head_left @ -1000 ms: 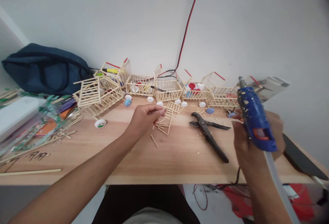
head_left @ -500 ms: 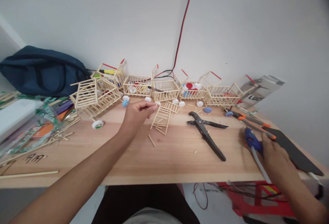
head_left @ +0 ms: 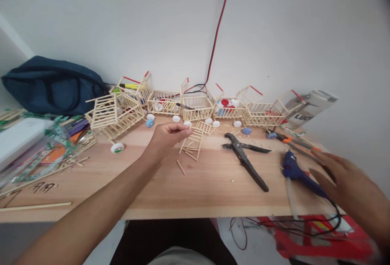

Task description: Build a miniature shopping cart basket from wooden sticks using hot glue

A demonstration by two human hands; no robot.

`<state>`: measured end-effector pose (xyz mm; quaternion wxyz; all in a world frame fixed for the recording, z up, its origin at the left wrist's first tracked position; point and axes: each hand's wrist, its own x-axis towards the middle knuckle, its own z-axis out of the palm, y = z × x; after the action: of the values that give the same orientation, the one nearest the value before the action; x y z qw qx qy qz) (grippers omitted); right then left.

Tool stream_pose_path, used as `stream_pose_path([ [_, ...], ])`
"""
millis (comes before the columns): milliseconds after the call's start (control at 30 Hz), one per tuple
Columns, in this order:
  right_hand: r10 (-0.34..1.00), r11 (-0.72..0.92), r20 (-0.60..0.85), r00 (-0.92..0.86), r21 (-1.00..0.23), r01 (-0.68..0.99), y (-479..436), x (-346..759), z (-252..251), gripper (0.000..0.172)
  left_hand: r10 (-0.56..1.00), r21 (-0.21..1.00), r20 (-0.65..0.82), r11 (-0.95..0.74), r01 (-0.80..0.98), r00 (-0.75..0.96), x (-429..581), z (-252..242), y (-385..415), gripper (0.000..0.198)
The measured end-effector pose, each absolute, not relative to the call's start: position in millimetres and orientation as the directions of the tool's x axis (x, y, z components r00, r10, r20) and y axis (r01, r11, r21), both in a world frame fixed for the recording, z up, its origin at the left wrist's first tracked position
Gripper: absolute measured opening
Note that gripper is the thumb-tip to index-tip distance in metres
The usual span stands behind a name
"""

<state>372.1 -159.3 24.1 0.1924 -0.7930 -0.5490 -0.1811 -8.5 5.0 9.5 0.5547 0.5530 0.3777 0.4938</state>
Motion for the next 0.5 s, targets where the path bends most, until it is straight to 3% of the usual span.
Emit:
stream_pose_path([
  [133,0.788,-0.134,0.482,0.383,-0.473,0.871,-136.0,292.8,30.2,0.025,0.956,0.975,0.068,-0.002,-0.223,0.285,-4.5,10.2,1.2,0.035],
  [233,0.887,0.141,0.386,0.252,-0.748,0.649,-104.0,221.0,22.9,0.025,0.949,0.949,0.026,0.075,-0.306,0.314,-1.1,12.6,-2.8,0.036],
  [500,0.966,0.199,0.236,0.11,-0.942,0.271,-54.3,143.9,10.6,0.025,0.936,0.884,0.011,0.154,-0.441,0.351,0.8,8.0,-3.9,0.03],
])
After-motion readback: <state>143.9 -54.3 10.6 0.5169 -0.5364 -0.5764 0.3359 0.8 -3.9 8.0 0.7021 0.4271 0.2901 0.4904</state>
